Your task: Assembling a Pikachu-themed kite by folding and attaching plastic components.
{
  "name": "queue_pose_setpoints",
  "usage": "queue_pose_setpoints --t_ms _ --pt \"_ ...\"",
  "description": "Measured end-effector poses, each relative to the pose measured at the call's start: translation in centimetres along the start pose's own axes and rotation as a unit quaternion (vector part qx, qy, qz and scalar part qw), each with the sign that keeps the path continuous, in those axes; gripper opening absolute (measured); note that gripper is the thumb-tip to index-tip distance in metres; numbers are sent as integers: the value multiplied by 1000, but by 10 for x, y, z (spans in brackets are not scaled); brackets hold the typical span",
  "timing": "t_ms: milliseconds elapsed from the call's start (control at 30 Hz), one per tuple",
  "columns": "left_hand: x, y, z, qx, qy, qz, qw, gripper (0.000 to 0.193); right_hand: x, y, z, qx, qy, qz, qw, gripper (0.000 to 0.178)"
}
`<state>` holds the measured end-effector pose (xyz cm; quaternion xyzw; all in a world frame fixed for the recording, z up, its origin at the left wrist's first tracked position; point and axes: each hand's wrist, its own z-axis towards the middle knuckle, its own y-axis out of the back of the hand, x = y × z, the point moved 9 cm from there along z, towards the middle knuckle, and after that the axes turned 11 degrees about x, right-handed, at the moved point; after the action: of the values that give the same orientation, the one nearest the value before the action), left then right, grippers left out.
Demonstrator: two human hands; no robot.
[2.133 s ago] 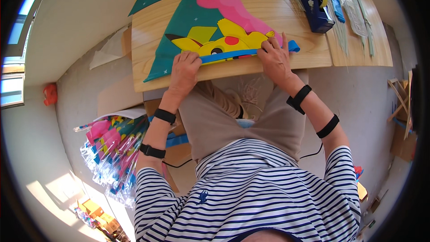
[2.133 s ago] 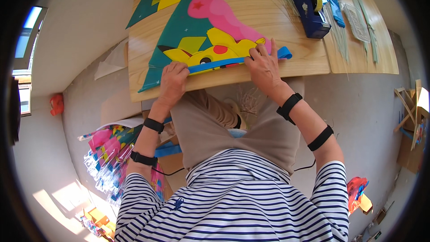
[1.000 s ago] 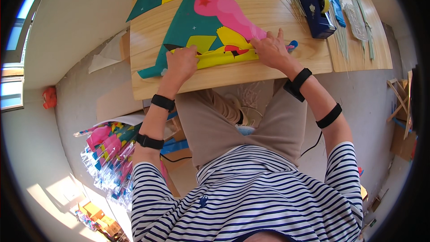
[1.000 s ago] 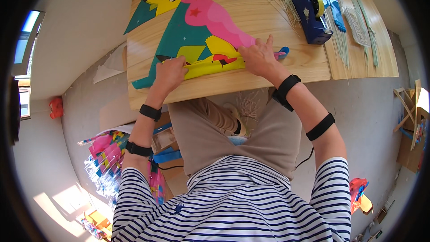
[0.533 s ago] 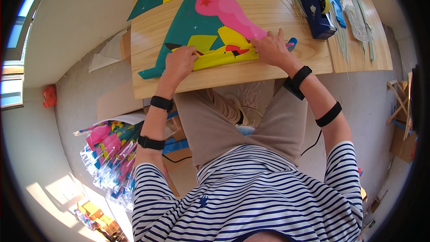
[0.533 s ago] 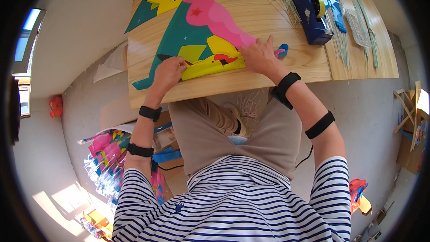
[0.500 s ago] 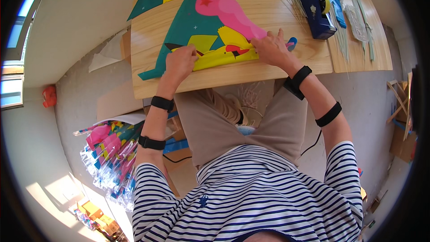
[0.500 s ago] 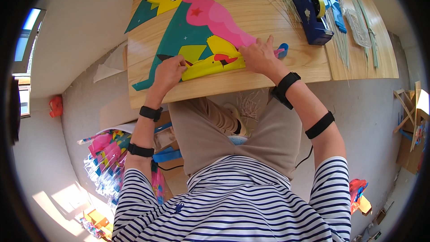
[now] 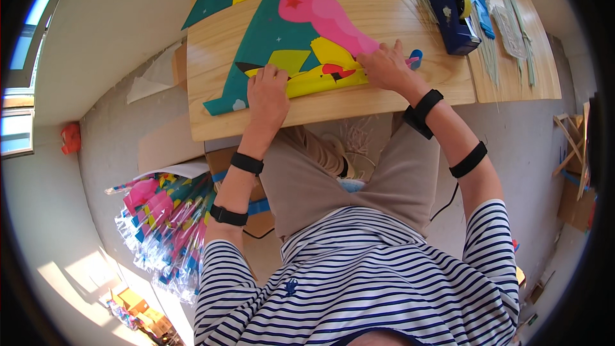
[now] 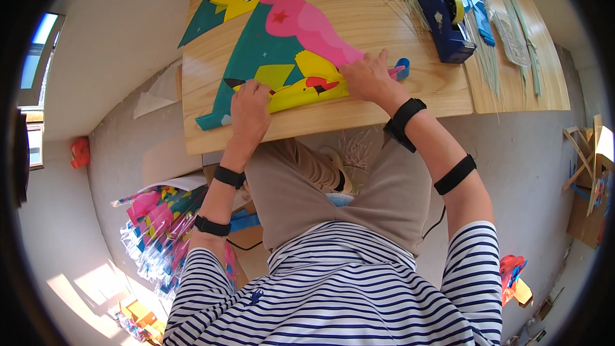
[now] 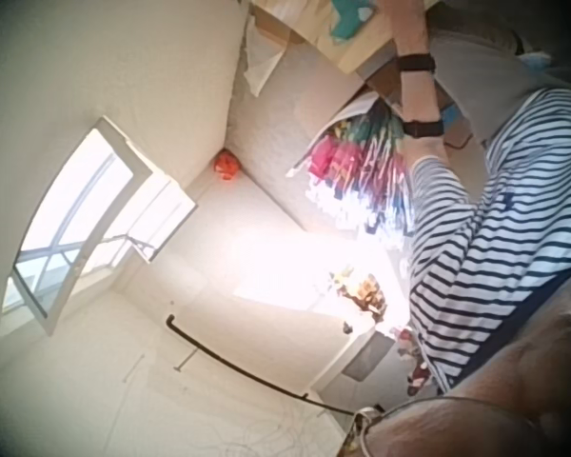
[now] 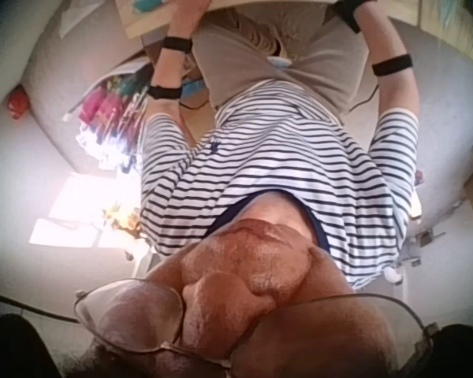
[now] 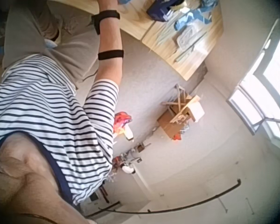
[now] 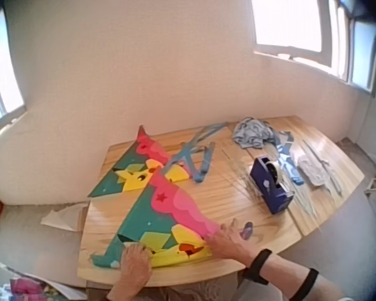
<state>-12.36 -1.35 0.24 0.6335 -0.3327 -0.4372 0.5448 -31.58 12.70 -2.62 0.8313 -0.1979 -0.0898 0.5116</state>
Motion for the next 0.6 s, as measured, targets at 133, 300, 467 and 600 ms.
queue_pose_setpoints --t_ms 133,300,467,600 --pt "-66 -10 -23 -23 -126 -18 992 49 -1 -2 0 3 1 -6 1000 32" --pt "-82 -31 -25 27 -105 -32 994 75 -2 -3 1 -12 -6 -18 1000 32" --pt "-77 -36 -23 33 -107 -52 992 82 -18 0 3 3 -9 60 998 31" --pt "-78 -33 -24 33 -103 -57 993 81 -67 23 -12 -34 5 290 957 33"
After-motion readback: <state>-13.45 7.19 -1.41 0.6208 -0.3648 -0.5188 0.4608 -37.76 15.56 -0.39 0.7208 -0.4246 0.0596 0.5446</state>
